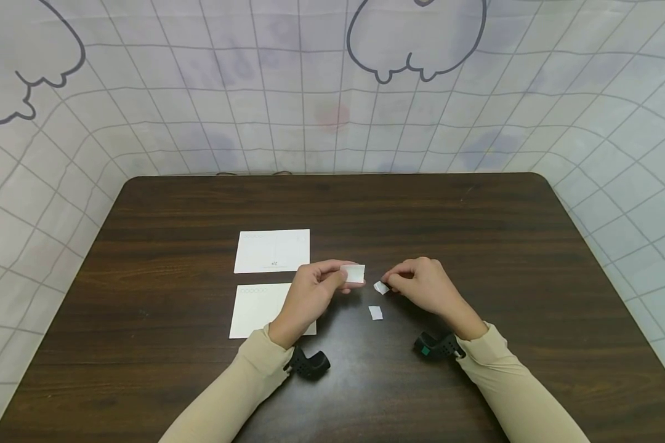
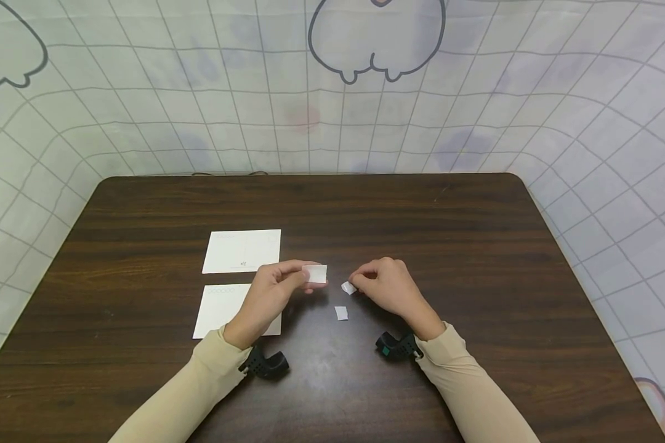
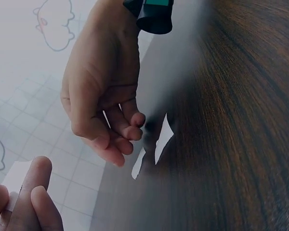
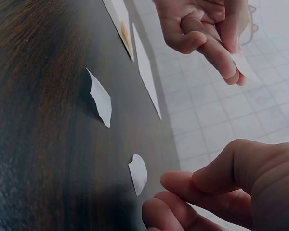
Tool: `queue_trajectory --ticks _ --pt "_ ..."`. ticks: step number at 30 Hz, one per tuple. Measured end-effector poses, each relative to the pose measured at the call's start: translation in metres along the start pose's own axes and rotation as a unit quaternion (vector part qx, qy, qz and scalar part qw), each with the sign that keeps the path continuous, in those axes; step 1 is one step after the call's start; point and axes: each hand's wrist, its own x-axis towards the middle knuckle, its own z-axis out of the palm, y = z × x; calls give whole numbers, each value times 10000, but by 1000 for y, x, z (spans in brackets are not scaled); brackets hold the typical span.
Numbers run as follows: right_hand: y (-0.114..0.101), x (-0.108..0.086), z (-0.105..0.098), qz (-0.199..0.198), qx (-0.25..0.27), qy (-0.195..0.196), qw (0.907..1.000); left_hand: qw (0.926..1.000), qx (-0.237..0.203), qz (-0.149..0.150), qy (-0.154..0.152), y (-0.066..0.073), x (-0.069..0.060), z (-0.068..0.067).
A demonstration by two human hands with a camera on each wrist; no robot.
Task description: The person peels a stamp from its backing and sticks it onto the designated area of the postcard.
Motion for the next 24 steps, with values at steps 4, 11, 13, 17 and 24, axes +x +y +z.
queue_trajectory --ticks 4,11,13,17,24 --pt "-2 -1 -1 -255 1 205 9995 10000 -73 31 -22 1 0 -1" --pt "-12 -9 -1 -1167 79 751 9903 9994 -228 -5 -241 0 1 -1" --pt "-15 -11 0 -1581 159 1022 9820 9992 -265 -10 -287 1 1 -1" --pt "-21 -12 1 -2693 159 1677 9482 9986 -398 33 -355 4 1 -4" --pt "-36 -12 0 -3760 -54 1860 9077 9968 -659 -34 -461 9 4 -10"
